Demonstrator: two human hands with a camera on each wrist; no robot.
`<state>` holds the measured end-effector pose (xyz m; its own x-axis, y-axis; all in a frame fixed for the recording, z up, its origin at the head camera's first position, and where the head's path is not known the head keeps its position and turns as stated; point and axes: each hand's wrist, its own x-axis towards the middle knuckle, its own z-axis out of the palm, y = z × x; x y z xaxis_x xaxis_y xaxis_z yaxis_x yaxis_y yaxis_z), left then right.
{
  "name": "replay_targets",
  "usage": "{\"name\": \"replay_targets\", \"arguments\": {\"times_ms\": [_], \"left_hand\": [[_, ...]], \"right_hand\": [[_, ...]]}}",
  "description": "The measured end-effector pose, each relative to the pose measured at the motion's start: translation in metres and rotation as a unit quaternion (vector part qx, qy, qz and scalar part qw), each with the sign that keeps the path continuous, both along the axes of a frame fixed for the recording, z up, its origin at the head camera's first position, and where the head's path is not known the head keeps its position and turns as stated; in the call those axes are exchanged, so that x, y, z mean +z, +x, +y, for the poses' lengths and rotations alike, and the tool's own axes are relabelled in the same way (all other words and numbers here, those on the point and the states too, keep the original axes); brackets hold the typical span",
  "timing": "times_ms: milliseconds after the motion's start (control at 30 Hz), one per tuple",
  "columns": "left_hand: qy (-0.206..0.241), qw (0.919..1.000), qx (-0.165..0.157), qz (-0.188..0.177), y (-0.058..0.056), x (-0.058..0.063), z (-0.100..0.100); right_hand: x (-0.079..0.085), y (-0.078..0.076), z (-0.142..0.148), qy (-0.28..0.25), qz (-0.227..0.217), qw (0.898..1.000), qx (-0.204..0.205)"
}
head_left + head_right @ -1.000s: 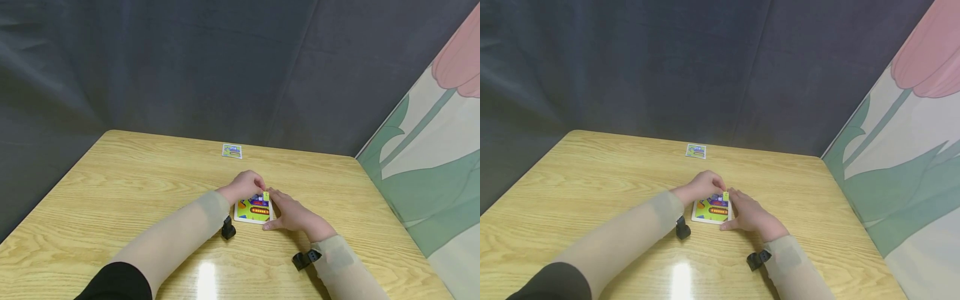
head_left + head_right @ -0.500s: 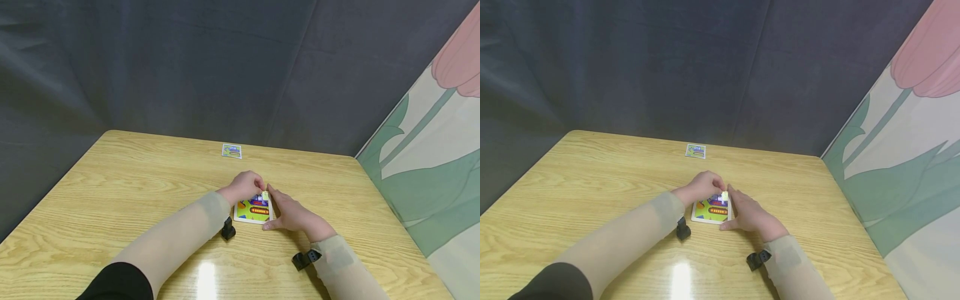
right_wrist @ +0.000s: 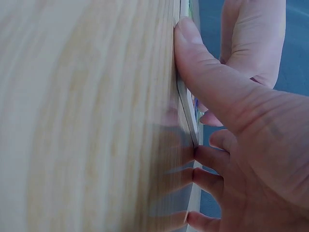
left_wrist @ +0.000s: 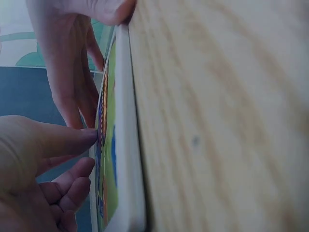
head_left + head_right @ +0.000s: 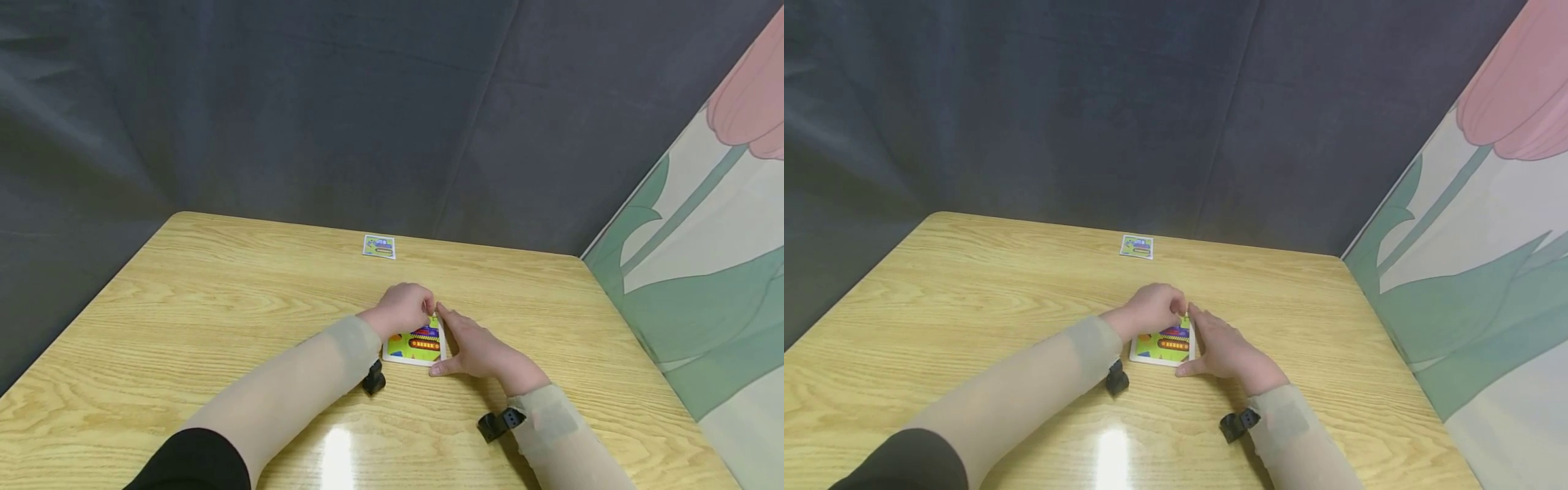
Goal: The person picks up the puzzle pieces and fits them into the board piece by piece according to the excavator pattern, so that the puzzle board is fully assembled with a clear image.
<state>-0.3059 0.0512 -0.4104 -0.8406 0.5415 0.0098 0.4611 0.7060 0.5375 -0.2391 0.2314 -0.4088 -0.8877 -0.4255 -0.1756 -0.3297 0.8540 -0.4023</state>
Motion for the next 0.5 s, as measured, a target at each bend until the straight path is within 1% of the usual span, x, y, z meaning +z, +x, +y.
{"name": "replay_targets", "arguments": {"times_ms": [233, 367, 500], "left_hand": [[-0.036, 0.9986, -0.021, 0.035, 0.004, 0.004, 0.002], [-0.052, 0.9973, -0.031, 0.041, 0.008, 0.008, 0.0], [-0.072, 0.9948, -0.059, 0.041, 0.009, 0.012, -0.009]], "right_hand": [[0.0, 0.0, 0.0, -0.007, -0.004, 1.0, 0.002], [0.001, 0.0, 0.001, -0.007, -0.005, 1.0, 0.007], [0.002, 0.001, 0.002, 0.0, -0.005, 1.0, 0.006]]}}
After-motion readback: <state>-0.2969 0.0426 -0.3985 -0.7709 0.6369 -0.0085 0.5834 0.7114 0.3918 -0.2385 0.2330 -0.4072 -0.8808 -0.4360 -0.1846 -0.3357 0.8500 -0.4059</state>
